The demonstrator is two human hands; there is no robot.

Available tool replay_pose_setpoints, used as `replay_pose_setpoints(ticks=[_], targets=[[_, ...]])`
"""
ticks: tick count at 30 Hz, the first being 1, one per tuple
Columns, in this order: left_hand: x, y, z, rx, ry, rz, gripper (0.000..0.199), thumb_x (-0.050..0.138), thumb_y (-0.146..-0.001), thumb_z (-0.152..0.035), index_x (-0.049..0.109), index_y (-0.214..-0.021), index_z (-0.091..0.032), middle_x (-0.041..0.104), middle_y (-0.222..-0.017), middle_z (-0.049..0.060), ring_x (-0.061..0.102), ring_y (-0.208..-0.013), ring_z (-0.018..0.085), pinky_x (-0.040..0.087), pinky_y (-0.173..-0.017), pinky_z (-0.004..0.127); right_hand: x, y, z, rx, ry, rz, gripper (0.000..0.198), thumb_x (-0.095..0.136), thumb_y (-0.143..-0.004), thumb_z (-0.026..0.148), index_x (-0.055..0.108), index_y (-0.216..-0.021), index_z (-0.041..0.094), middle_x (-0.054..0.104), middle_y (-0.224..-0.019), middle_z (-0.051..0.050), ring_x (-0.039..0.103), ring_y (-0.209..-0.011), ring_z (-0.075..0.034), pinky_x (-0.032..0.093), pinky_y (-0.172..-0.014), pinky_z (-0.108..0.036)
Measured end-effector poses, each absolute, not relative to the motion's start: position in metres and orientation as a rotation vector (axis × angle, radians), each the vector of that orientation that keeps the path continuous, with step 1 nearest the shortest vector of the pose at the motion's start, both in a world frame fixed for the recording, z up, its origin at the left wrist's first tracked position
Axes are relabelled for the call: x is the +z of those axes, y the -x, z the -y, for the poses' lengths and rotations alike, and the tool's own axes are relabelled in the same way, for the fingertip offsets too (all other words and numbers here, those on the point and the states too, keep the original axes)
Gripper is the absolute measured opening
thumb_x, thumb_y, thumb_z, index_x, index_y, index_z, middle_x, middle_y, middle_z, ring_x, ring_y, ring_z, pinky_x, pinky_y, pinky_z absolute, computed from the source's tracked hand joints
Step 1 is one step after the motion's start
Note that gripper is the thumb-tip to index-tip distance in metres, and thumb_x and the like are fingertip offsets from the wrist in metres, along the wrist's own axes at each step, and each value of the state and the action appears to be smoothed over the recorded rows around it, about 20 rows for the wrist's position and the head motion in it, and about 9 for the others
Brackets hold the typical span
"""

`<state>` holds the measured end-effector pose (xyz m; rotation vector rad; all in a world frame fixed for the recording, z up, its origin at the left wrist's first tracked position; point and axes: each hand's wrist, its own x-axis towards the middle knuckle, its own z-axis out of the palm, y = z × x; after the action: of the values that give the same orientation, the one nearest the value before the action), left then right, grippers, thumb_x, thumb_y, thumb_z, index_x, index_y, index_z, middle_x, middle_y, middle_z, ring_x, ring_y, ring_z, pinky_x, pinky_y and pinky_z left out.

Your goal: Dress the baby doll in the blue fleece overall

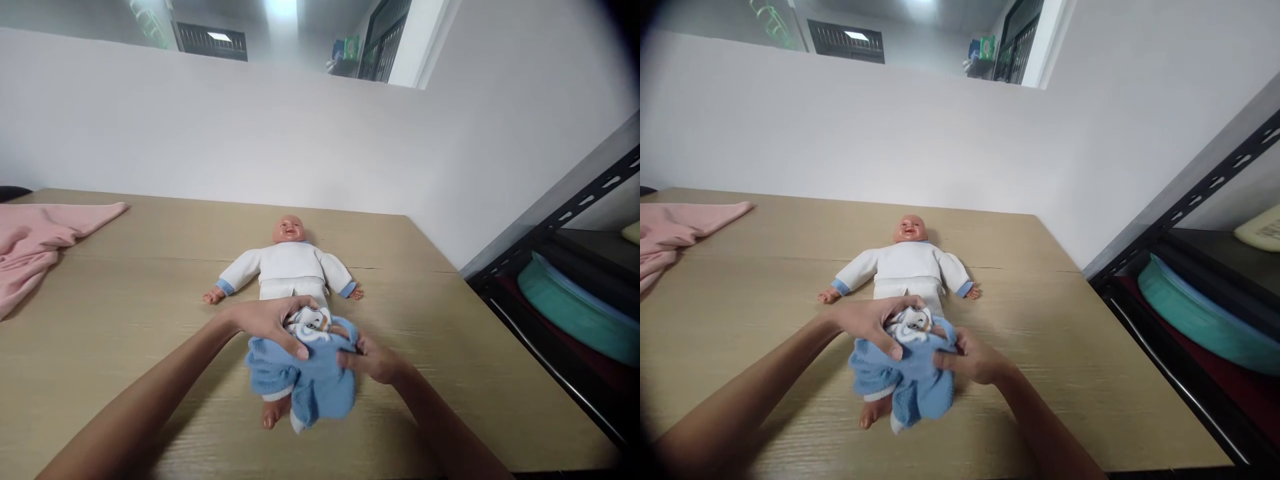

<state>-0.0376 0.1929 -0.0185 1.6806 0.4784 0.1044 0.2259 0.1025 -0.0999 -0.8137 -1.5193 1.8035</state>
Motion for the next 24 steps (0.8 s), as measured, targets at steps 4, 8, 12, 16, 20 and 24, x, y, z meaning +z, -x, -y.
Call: replay_pose_setpoints(ticks=[4,8,12,16,20,24], targets=[[-0.025,0.036,-0.197,-0.019,-1.683,-0.408,0.048,0.094,-0.075,-0.047,0.073,-0.108,-0.02,0.076,-0.103,0.0,0.073,-0.1,0.024,0.059,-0.089,0.029,-0.106,-0.225,-0.104,1.734,0.905,1.344,0.06,0.071,-0.091,0.074,0.07,-0.125,0.025,0.074,-0.106,-0.004,0.069,-0.1,-0.022,0.057,-0.095,-0.036],[-0.023,0.04,-0.197,0.069,-1.651,-0.384,0.048,0.081,-0.091,-0.047,0.069,-0.132,-0.023,0.075,-0.124,0.002,0.069,-0.12,0.025,0.056,-0.106,0.031,-0.086,-0.231,-0.101,1.716,1.01,1.694,0.054,0.076,-0.089,0.068,0.074,-0.117,0.022,0.074,-0.102,-0.004,0.069,-0.095,-0.025,0.06,-0.087,-0.036],[-0.02,0.04,-0.194,0.117,-1.756,-0.466,0.051,0.072,-0.099,-0.048,0.064,-0.144,-0.026,0.072,-0.137,0.004,0.065,-0.131,0.026,0.053,-0.112,0.032,-0.065,-0.232,-0.096,1.637,0.946,1.95,0.055,0.087,-0.083,0.056,0.073,-0.127,0.025,0.075,-0.121,-0.006,0.068,-0.116,-0.032,0.058,-0.102,-0.043],[-0.022,0.036,-0.187,-0.07,-1.747,-0.391,0.057,0.09,-0.082,-0.046,0.071,-0.13,-0.022,0.078,-0.126,0.004,0.072,-0.118,0.029,0.061,-0.098,0.032,-0.078,-0.227,-0.096,1.714,0.999,1.583,0.057,0.077,-0.087,0.069,0.071,-0.121,0.024,0.075,-0.107,-0.005,0.07,-0.104,-0.027,0.06,-0.093,-0.04],[-0.025,0.035,-0.181,-0.126,-1.722,-0.372,0.046,0.096,-0.074,-0.042,0.077,-0.109,-0.019,0.082,-0.112,0.005,0.077,-0.104,0.029,0.065,-0.092,0.034,-0.1,-0.222,-0.098,1.758,1.079,1.253,0.066,0.077,-0.083,0.078,0.071,-0.121,0.024,0.073,-0.1,-0.003,0.068,-0.09,-0.022,0.058,-0.086,-0.036],[-0.025,0.035,-0.18,-0.007,-1.672,-0.328,0.054,0.088,-0.085,-0.036,0.071,-0.133,-0.019,0.079,-0.127,0.009,0.074,-0.118,0.031,0.061,-0.106,0.04,-0.099,-0.227,-0.098,1.788,1.136,1.311,0.065,0.074,-0.084,0.081,0.073,-0.113,0.022,0.068,-0.089,-0.002,0.063,-0.079,-0.02,0.056,-0.077,-0.034]])
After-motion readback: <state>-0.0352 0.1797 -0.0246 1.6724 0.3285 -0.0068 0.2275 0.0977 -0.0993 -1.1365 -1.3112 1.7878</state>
